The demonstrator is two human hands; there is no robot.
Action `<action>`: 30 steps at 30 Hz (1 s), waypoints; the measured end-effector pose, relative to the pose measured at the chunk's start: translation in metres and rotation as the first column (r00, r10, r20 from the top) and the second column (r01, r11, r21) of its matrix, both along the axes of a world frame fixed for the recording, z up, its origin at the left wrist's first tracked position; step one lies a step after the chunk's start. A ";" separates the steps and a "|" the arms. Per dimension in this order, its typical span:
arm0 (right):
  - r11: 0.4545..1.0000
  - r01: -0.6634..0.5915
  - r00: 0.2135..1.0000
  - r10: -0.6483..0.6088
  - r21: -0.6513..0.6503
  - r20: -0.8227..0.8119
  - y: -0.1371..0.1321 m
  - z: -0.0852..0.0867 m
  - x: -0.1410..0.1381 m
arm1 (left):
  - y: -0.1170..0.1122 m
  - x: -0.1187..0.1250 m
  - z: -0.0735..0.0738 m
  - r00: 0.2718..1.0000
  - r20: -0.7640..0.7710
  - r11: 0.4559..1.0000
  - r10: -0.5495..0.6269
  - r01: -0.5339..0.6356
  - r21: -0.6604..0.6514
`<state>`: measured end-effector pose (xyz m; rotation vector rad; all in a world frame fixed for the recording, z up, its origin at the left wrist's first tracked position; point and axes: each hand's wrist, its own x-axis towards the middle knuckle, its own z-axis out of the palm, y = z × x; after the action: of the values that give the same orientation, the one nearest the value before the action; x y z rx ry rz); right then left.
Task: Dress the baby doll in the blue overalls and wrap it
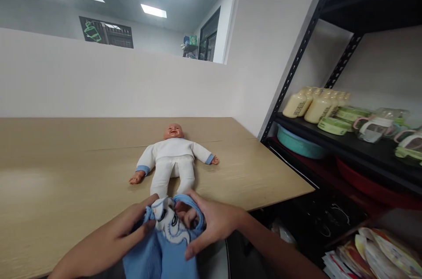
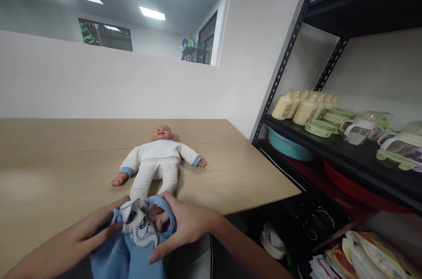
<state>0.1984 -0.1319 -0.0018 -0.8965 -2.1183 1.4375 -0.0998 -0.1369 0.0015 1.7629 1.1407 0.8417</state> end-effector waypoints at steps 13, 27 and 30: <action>0.999 0.014 0.989 -0.006 0.053 -0.145 -0.036 0.004 -0.018 | -0.024 -0.004 -0.049 0.986 -0.152 0.995 0.065 -0.076 -0.068; 0.984 0.169 0.969 -0.176 -0.051 -0.174 -0.059 0.001 -0.047 | -0.019 -0.010 -0.034 0.993 0.022 0.968 -0.120 0.121 -0.221; 0.960 0.266 0.954 -0.274 -0.082 -0.119 -0.065 0.006 -0.050 | -0.023 -0.019 -0.045 0.990 0.036 0.932 -0.133 0.137 -0.336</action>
<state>0.1480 -0.1970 0.0040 -1.0426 -1.7845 1.3881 -0.1191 -0.1603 -0.0435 1.5266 1.0697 0.5360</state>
